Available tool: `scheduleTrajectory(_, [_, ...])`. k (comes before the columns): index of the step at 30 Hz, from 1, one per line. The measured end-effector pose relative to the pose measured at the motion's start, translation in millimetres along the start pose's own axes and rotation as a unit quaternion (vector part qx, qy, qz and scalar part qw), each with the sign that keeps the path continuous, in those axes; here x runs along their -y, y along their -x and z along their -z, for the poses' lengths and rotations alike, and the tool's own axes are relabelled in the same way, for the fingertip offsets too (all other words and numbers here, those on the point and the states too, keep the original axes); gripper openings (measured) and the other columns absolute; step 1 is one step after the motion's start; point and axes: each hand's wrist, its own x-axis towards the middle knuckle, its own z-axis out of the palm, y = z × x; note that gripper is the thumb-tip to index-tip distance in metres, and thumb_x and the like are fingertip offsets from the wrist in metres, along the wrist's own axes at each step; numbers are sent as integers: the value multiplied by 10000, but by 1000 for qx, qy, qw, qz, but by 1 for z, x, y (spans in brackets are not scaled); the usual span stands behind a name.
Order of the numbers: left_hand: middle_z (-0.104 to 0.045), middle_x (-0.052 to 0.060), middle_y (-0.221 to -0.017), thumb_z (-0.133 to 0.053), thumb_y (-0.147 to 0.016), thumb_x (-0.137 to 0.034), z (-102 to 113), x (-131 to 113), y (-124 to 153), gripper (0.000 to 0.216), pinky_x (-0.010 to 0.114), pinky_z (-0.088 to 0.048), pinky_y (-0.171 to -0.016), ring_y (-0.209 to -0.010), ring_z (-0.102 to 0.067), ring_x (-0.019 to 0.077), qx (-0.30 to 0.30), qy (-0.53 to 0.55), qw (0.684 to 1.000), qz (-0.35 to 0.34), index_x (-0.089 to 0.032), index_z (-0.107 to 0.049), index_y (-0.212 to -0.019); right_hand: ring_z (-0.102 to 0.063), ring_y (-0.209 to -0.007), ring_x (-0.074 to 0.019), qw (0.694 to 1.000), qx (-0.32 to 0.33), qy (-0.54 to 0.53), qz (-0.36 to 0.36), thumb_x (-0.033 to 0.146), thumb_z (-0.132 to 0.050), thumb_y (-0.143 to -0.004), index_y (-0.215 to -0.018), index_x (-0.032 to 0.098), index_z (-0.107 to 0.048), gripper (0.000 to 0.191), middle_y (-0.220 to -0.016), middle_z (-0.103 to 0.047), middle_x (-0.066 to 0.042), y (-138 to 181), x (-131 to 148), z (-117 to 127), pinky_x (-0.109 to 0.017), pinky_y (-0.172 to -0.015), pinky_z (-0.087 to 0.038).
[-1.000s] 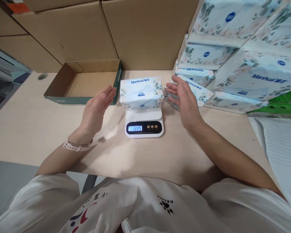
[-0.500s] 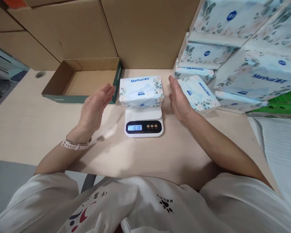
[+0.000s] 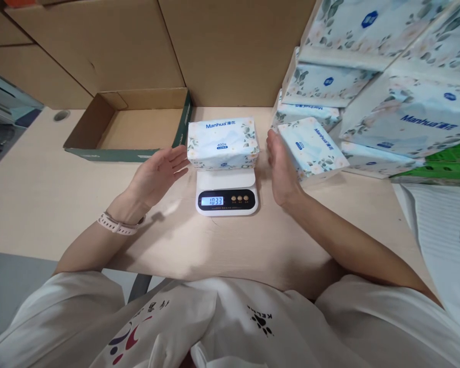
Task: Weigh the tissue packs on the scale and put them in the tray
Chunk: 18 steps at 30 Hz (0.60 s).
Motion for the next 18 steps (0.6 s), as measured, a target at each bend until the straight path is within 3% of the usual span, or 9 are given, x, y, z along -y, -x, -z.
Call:
scheduleTrajectory(3, [-508,142,-1902,-709,-1009,-652,2,3,-2,638,677,-314,-1509,-1809,-424,439,13,-6,1000,16,-236,-767,-1490,-240,-1910,-313,1000,-5,4,0,962,-430,-1050,-1725,391,-612,902,-1963,-414,10,-4,-10,1,-655,-1568,-281])
scheduleTrajectory(6, [-506,139,-1903,-743,-985,-687,4,4,-4,633,744,-315,-1483,-1805,-409,479,25,-10,999,17,-261,-778,-1451,-242,-1909,-318,1000,9,13,0,971,-432,-1051,-1704,423,-623,873,-1959,-423,21,-7,-15,5,-645,-1527,-383])
scheduleTrajectory(12, [-470,139,-1924,-778,-971,-672,6,4,-4,635,726,-330,-1479,-1799,-410,480,36,2,999,18,-257,-762,-1451,-262,-1903,-311,1000,23,17,5,973,-429,-1048,-1714,454,-604,862,-1960,-419,47,-5,-13,7,-598,-1492,-456])
scheduleTrajectory(18, [-474,161,-1917,-785,-966,-667,6,4,-4,668,721,-351,-1471,-1787,-428,496,35,2,999,17,-240,-748,-1479,-332,-1876,-343,1000,-5,-20,10,918,-440,-1051,-1746,410,-588,873,-1945,-438,14,5,-19,-6,-707,-1547,-323])
